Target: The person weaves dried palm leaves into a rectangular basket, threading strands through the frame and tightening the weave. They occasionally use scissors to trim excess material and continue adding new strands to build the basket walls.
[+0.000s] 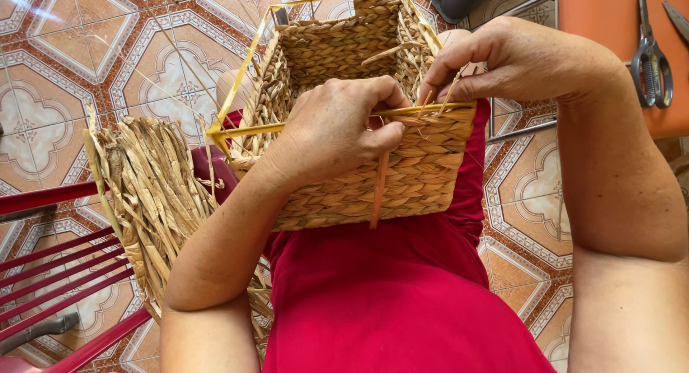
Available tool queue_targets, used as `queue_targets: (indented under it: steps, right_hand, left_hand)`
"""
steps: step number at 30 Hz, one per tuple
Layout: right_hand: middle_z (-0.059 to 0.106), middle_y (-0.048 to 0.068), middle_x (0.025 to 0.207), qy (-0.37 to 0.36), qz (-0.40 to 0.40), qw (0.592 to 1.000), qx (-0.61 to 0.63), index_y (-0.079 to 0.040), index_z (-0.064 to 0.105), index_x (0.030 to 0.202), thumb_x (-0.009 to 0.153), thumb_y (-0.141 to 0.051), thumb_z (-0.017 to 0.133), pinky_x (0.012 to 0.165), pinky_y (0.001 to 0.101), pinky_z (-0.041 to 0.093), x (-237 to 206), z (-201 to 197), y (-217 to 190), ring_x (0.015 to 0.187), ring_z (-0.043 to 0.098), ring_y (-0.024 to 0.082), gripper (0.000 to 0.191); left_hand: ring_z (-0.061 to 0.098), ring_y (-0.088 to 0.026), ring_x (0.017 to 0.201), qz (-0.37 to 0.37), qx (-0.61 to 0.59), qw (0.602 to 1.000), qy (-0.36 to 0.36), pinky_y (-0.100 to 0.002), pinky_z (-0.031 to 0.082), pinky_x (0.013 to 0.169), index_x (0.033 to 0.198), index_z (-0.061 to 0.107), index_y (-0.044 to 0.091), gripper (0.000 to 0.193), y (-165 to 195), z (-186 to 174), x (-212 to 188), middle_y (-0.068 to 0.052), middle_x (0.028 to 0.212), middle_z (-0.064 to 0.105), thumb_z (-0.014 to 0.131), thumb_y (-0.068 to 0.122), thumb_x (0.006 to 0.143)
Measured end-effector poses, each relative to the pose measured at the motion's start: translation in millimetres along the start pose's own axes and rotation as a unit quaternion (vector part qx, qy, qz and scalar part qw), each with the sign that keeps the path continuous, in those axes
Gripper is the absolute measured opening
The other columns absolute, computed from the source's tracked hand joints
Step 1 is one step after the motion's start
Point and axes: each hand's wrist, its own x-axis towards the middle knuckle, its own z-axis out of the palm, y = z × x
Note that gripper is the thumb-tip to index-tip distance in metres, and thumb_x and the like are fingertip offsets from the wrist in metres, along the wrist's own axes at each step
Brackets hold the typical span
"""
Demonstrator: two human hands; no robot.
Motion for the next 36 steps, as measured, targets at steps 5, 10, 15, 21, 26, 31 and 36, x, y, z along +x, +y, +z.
queue_targets:
  steps: [5,10,15,21,26,31,36]
  right_hand:
    - [0.078,0.004,0.095,0.006,0.03,1.0,-0.009,-0.007,0.075,0.111,0.09,-0.014,0.072,0.079,0.0307,0.057,0.0,-0.1,0.1,0.087,0.071,0.014,0.023]
    - [0.078,0.004,0.089,0.002,0.039,0.999,-0.03,-0.007,0.076,0.11,0.09,-0.014,0.071,0.075,0.0314,0.056,-0.6,0.5,2.1,0.082,0.07,0.014,0.022]
    - [0.076,0.005,0.093,-0.044,-0.044,0.998,0.03,-0.003,0.074,0.112,0.091,-0.009,0.068,0.079,0.0294,0.055,1.4,-3.2,12.0,0.087,0.067,0.014,0.023]
    - [0.076,0.005,0.094,-0.053,0.017,0.996,0.065,-0.003,0.073,0.114,0.092,-0.006,0.062,0.081,0.0296,0.056,-5.6,-3.9,15.1,0.09,0.066,0.013,0.025]
    - [0.07,0.004,0.1,-0.043,-0.058,0.996,0.048,-0.003,0.068,0.112,0.093,-0.012,0.068,0.086,0.0292,0.054,-14.3,-2.4,1.0,0.098,0.065,0.012,0.022]
    - [0.073,0.003,0.097,-0.035,-0.03,0.998,0.052,-0.005,0.069,0.113,0.089,-0.011,0.072,0.083,0.0297,0.055,-25.9,5.3,-17.7,0.094,0.066,0.014,0.025]
    - [0.07,0.005,0.105,0.081,-0.077,0.993,-0.047,-0.005,0.067,0.111,0.08,-0.002,0.078,0.087,0.0307,0.054,-34.5,28.1,-28.3,0.1,0.066,0.017,0.033]
  left_hand:
    - [0.078,-0.02,0.088,0.037,-0.058,0.998,0.017,-0.038,0.06,0.08,0.111,0.073,0.014,0.03,-2.3,0.3,1.3,-0.006,0.094,0.079,0.067,0.028,0.086]
    - [0.079,-0.019,0.089,0.05,-0.096,0.994,0.018,-0.035,0.061,0.082,0.113,0.075,0.015,0.029,-6.0,1.5,1.7,-0.005,0.098,0.08,0.066,0.025,0.088]
    - [0.076,-0.021,0.086,0.051,-0.061,0.996,0.039,-0.038,0.059,0.078,0.107,0.079,0.016,0.025,-4.1,6.7,4.7,-0.005,0.099,0.078,0.069,0.025,0.086]
    - [0.077,-0.015,0.08,0.027,-0.13,0.99,-0.05,-0.031,0.059,0.074,0.103,0.076,0.009,0.026,-1.2,7.5,21.8,-0.005,0.089,0.078,0.068,0.026,0.085]
    - [0.071,-0.014,0.073,0.003,-0.145,0.978,-0.15,-0.032,0.057,0.067,0.088,0.074,0.005,0.024,-6.6,13.0,38.8,-0.008,0.078,0.075,0.07,0.025,0.076]
    - [0.069,-0.014,0.072,-0.052,-0.161,0.966,-0.197,-0.033,0.056,0.069,0.083,0.076,0.005,0.024,-12.3,19.7,44.9,-0.008,0.075,0.075,0.067,0.026,0.076]
    - [0.072,-0.011,0.075,-0.063,-0.189,0.957,-0.211,-0.029,0.057,0.074,0.086,0.077,0.008,0.021,-13.9,17.3,49.9,-0.003,0.077,0.077,0.069,0.025,0.075]
